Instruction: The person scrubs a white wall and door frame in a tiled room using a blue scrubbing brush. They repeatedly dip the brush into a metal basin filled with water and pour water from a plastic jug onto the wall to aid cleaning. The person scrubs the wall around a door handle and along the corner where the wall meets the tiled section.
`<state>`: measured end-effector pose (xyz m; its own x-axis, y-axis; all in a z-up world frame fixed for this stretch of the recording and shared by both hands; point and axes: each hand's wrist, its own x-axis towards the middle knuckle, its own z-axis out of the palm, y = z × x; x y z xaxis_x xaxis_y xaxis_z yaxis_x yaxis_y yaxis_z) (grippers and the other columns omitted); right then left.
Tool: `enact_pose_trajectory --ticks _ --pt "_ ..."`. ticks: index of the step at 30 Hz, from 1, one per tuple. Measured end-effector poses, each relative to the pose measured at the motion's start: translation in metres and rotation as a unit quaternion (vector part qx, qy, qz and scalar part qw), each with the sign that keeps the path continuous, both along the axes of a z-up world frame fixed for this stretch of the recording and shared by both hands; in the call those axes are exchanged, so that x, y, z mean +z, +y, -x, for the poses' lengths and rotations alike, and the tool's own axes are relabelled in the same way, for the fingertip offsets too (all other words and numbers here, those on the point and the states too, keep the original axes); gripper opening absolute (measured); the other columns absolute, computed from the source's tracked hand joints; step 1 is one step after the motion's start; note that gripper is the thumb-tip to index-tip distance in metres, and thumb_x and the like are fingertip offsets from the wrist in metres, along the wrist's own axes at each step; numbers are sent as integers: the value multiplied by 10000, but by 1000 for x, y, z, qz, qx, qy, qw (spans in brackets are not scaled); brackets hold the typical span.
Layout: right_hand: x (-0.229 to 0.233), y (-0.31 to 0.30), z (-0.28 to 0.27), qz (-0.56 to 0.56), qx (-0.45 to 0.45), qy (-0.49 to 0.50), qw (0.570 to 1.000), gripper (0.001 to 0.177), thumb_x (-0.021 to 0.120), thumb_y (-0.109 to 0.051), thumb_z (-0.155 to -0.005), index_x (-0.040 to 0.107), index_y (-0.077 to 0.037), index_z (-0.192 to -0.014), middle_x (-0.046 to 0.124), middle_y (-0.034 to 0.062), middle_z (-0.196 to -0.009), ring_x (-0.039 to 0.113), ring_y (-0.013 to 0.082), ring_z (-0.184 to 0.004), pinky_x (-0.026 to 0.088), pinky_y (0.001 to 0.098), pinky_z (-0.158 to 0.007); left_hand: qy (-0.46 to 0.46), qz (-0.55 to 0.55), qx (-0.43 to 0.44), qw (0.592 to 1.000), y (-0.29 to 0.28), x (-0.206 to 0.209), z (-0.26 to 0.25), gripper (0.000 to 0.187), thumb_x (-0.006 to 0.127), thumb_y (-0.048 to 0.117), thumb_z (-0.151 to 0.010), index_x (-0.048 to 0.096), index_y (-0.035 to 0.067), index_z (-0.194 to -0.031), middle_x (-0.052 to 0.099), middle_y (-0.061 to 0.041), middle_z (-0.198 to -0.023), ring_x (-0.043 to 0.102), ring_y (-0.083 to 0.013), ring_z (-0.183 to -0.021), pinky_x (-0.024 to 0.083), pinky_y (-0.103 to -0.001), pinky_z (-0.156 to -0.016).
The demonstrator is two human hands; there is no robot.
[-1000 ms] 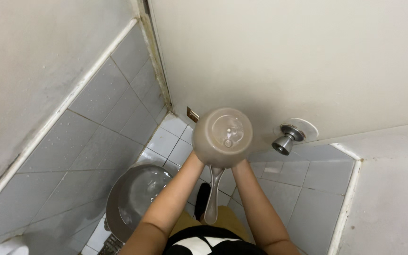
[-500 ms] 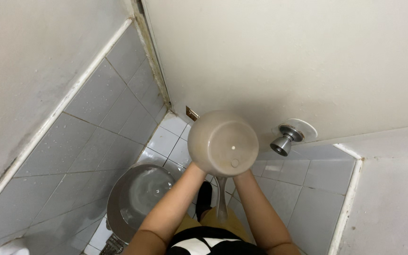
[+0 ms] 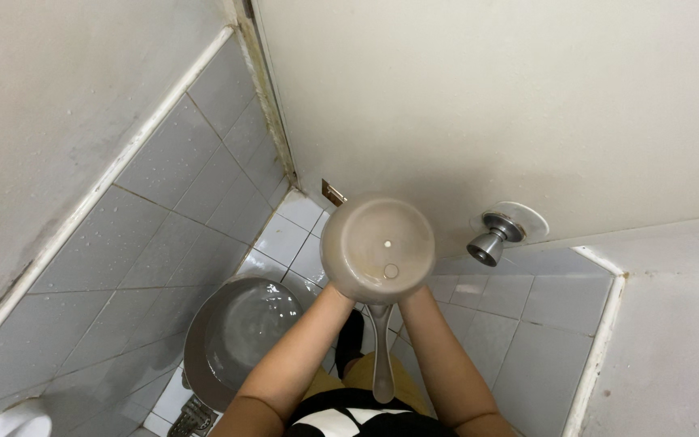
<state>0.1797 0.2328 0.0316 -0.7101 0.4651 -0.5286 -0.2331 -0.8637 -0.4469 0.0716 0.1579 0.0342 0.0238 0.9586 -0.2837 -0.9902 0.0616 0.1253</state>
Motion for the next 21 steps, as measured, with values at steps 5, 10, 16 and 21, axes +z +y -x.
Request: enact_pose_trajectory --ticks 5,10,16,21 --pt "-6 -3 -9 0 1 -4 1000 565 515 -499 -1025 573 -39 -1349 650 176 -1308 675 321 -1139 567 493 -962 -3 -3 1 1000 -6 -1 -2 433 612 292 -957 633 26 -1298 705 -139 -1235 703 -264 -1079 581 -428 -900" --pt "-16 -11 -32 9 -7 -11 1000 558 515 -497 -1024 576 -42 -1341 652 175 -1305 676 320 -1136 566 492 -961 -10 3 3 1000 -16 -7 -8 430 608 290 -960 633 26 -1299 705 -139 -1234 702 -264 -1079 579 -429 -899" --pt "-19 -14 -41 12 -19 -14 1000 550 515 -495 -1022 580 -45 -1332 653 173 -1301 677 318 -1133 565 492 -959 -7 10 2 1000 -19 -12 -5 427 602 287 -963 631 26 -1299 704 -138 -1233 701 -264 -1079 576 -431 -899" --pt "-15 -13 -21 9 -4 -9 1000 543 515 -493 -1020 583 -48 -1324 654 171 -1297 678 316 -1130 564 491 -958 3 -2 -12 1000 -13 -11 1 424 597 284 -965 631 27 -1300 704 -138 -1231 700 -264 -1078 574 -432 -899"
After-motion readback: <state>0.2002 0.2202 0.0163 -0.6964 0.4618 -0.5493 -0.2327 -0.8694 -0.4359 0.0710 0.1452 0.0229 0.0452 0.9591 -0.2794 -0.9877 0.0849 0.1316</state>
